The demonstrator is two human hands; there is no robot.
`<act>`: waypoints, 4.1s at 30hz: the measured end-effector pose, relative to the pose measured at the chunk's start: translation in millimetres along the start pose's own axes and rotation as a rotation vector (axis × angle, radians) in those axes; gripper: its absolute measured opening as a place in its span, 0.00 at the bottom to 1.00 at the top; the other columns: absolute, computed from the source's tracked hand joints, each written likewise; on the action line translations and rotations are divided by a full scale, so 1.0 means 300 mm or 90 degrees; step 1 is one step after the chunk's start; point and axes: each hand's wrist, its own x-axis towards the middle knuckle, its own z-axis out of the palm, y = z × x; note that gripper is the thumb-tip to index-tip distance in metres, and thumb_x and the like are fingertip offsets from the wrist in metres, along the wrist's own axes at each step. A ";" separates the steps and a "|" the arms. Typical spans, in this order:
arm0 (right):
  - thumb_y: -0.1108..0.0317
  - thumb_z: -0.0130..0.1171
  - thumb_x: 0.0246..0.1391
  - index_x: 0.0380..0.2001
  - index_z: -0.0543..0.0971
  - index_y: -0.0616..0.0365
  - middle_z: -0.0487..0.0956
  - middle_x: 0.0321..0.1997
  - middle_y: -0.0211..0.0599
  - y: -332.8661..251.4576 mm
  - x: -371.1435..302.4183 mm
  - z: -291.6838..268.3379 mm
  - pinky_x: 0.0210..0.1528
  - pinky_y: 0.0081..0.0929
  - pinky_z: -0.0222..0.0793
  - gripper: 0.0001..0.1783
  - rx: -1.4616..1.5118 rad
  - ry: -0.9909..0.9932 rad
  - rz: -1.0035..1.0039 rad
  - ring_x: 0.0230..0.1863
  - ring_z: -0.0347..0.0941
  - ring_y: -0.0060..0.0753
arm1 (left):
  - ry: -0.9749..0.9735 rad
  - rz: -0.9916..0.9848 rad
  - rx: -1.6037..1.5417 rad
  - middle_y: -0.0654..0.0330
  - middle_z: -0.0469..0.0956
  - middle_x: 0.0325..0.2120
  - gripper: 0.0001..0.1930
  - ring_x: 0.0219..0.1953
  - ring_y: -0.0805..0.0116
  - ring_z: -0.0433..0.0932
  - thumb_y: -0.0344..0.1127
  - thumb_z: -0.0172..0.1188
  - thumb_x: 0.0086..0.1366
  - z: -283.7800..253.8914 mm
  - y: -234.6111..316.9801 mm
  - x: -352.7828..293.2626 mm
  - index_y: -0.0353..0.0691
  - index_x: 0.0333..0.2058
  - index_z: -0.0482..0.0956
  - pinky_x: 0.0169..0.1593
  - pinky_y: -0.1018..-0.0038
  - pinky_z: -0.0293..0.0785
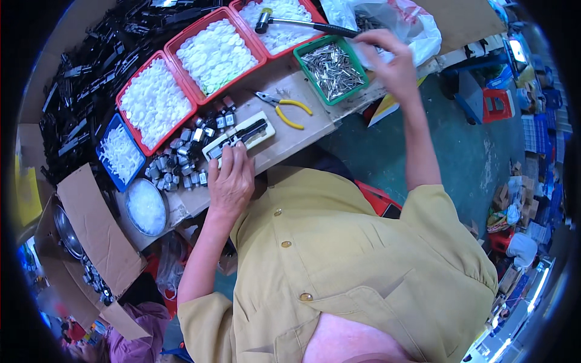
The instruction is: The person assembles small metal lock cylinders at a workbench. They insert pins and white plastic components into the cylinders, use a hammer to tap them into place, and occasionally use pliers to adjust parts. The assembled units are placed into a cardboard box.
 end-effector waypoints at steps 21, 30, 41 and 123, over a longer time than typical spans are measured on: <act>0.66 0.64 0.52 0.31 0.81 0.62 0.76 0.25 0.25 0.759 0.087 -0.175 0.29 0.21 0.63 0.09 -0.151 -0.191 0.308 0.26 0.69 0.17 | 0.057 0.025 -0.033 0.60 0.76 0.41 0.17 0.51 0.65 0.74 0.37 0.61 0.60 0.012 -0.030 0.001 0.34 0.45 0.80 0.47 0.65 0.65; 0.67 0.65 0.58 0.44 0.79 0.58 0.80 0.32 0.26 0.588 0.148 -0.191 0.34 0.14 0.62 0.13 0.078 -0.063 0.358 0.30 0.71 0.13 | 0.100 -0.080 -0.158 0.59 0.76 0.37 0.15 0.46 0.62 0.75 0.34 0.66 0.56 -0.041 -0.078 -0.015 0.39 0.42 0.81 0.44 0.65 0.66; 0.69 0.66 0.58 0.46 0.80 0.59 0.78 0.31 0.24 0.533 0.125 -0.198 0.39 0.15 0.61 0.13 0.119 -0.051 0.292 0.33 0.70 0.14 | 0.125 -0.486 -0.011 0.56 0.79 0.31 0.09 0.40 0.56 0.73 0.36 0.71 0.54 -0.080 -0.696 -0.170 0.38 0.31 0.86 0.45 0.62 0.70; 0.71 0.63 0.59 0.44 0.84 0.64 0.83 0.38 0.34 -0.395 -0.040 0.491 0.44 0.20 0.74 0.12 0.718 -0.347 0.304 0.37 0.77 0.20 | 0.336 -0.654 -1.151 0.59 0.84 0.33 0.09 0.35 0.76 0.80 0.21 0.68 0.58 -0.109 -0.193 0.014 0.31 0.39 0.84 0.41 0.81 0.75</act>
